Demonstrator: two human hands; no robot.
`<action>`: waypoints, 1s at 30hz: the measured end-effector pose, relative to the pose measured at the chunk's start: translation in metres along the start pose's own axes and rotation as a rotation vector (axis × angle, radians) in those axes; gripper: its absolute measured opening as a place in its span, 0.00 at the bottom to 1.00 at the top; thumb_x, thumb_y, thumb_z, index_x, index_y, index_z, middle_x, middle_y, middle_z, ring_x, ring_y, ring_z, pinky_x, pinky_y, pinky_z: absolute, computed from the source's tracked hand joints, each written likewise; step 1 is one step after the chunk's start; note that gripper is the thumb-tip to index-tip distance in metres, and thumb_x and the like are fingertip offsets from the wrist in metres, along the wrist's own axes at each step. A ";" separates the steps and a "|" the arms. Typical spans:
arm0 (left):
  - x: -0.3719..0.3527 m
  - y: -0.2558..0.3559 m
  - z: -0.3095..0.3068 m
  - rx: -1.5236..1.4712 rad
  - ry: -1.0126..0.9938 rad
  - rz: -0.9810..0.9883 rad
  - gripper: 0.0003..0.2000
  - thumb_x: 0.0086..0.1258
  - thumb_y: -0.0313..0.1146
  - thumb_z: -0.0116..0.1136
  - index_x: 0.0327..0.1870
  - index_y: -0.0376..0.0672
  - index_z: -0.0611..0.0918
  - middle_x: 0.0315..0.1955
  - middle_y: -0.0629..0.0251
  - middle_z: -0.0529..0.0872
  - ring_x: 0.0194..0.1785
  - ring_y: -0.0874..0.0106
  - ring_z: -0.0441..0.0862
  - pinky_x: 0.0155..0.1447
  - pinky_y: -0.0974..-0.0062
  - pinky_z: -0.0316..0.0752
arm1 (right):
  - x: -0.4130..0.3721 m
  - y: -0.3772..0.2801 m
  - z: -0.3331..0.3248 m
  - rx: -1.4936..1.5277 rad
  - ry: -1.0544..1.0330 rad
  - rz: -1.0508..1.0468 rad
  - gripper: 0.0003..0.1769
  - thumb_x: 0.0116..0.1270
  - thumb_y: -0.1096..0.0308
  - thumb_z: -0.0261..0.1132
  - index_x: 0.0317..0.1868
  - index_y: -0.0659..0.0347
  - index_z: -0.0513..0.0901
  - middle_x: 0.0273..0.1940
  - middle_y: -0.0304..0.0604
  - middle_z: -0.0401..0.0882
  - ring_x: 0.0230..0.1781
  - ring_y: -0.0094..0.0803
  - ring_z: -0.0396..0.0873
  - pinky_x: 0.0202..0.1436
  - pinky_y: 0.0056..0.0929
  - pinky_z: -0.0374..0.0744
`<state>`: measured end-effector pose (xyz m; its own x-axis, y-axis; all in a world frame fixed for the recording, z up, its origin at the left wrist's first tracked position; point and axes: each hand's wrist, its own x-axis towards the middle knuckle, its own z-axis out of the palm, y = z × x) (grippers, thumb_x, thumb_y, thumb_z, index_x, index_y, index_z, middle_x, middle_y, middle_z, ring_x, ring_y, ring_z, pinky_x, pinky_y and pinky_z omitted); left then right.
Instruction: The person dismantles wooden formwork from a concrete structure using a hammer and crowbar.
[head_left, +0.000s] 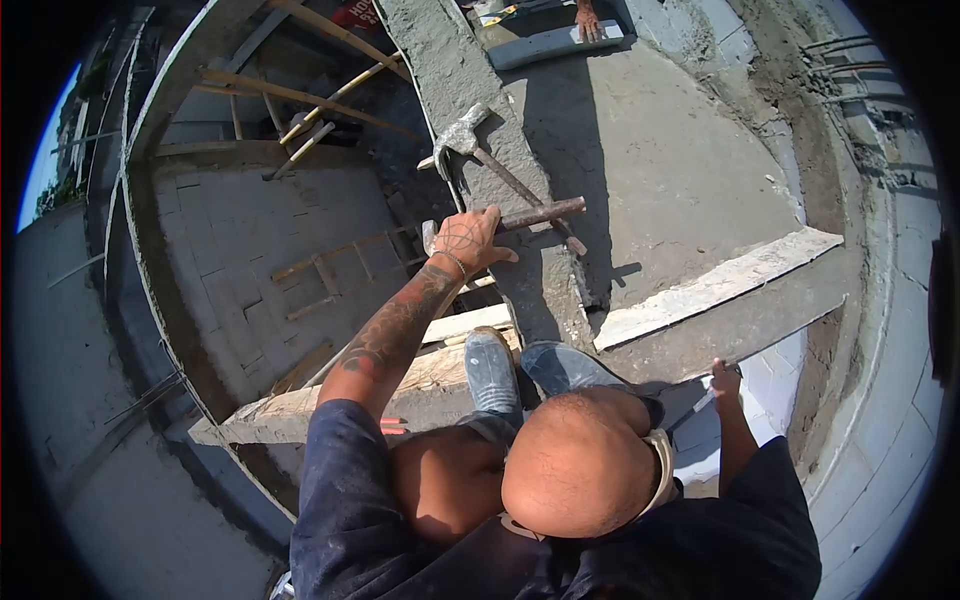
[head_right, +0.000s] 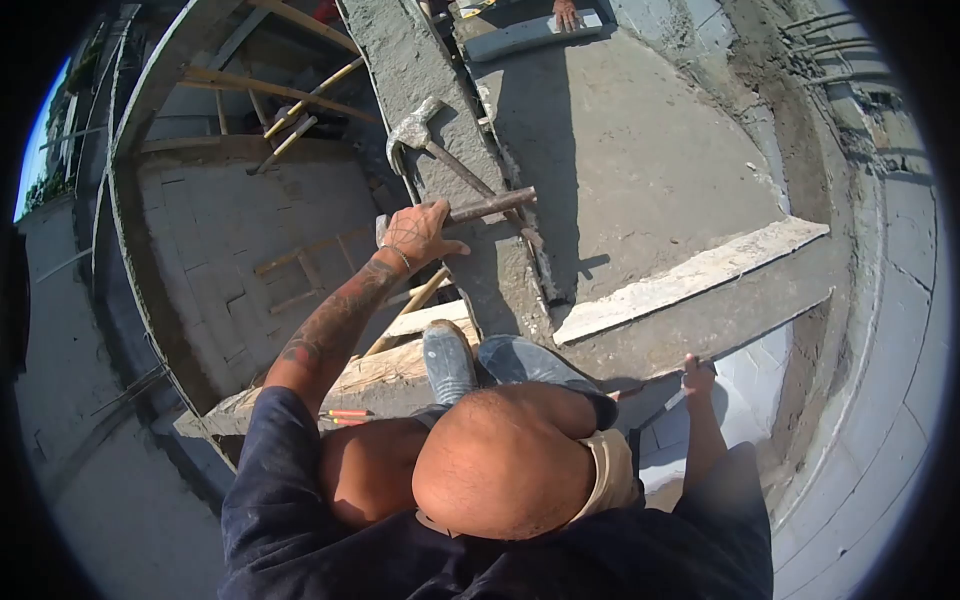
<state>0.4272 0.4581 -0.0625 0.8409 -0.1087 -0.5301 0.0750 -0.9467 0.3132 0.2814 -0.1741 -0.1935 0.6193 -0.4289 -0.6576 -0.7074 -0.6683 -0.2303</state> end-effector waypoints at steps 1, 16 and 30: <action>0.003 0.004 0.004 0.015 -0.048 -0.043 0.28 0.45 0.55 0.68 0.34 0.39 0.72 0.28 0.55 0.79 0.35 0.57 0.80 0.39 0.63 0.73 | -0.006 -0.017 -0.002 0.054 -0.003 0.026 0.26 0.60 0.45 0.59 0.25 0.64 0.74 0.17 0.45 0.73 0.14 0.32 0.71 0.19 0.32 0.70; 0.001 -0.004 0.036 0.010 -0.036 0.056 0.26 0.52 0.49 0.66 0.40 0.38 0.69 0.38 0.51 0.73 0.44 0.52 0.74 0.45 0.60 0.70 | -0.039 -0.078 0.012 0.010 0.140 0.421 0.33 0.54 0.47 0.67 0.48 0.70 0.76 0.48 0.62 0.75 0.50 0.50 0.75 0.52 0.37 0.73; 0.015 -0.017 0.047 0.095 0.084 0.124 0.30 0.50 0.53 0.66 0.39 0.34 0.69 0.38 0.48 0.73 0.44 0.49 0.72 0.46 0.56 0.67 | -0.056 -0.078 0.030 0.098 0.326 0.002 0.32 0.57 0.43 0.62 0.28 0.71 0.74 0.27 0.60 0.75 0.29 0.50 0.73 0.37 0.42 0.71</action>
<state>0.4129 0.4586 -0.1130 0.8828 -0.2048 -0.4227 -0.0802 -0.9524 0.2941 0.2915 -0.0801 -0.1604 0.6831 -0.6126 -0.3976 -0.7283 -0.6124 -0.3075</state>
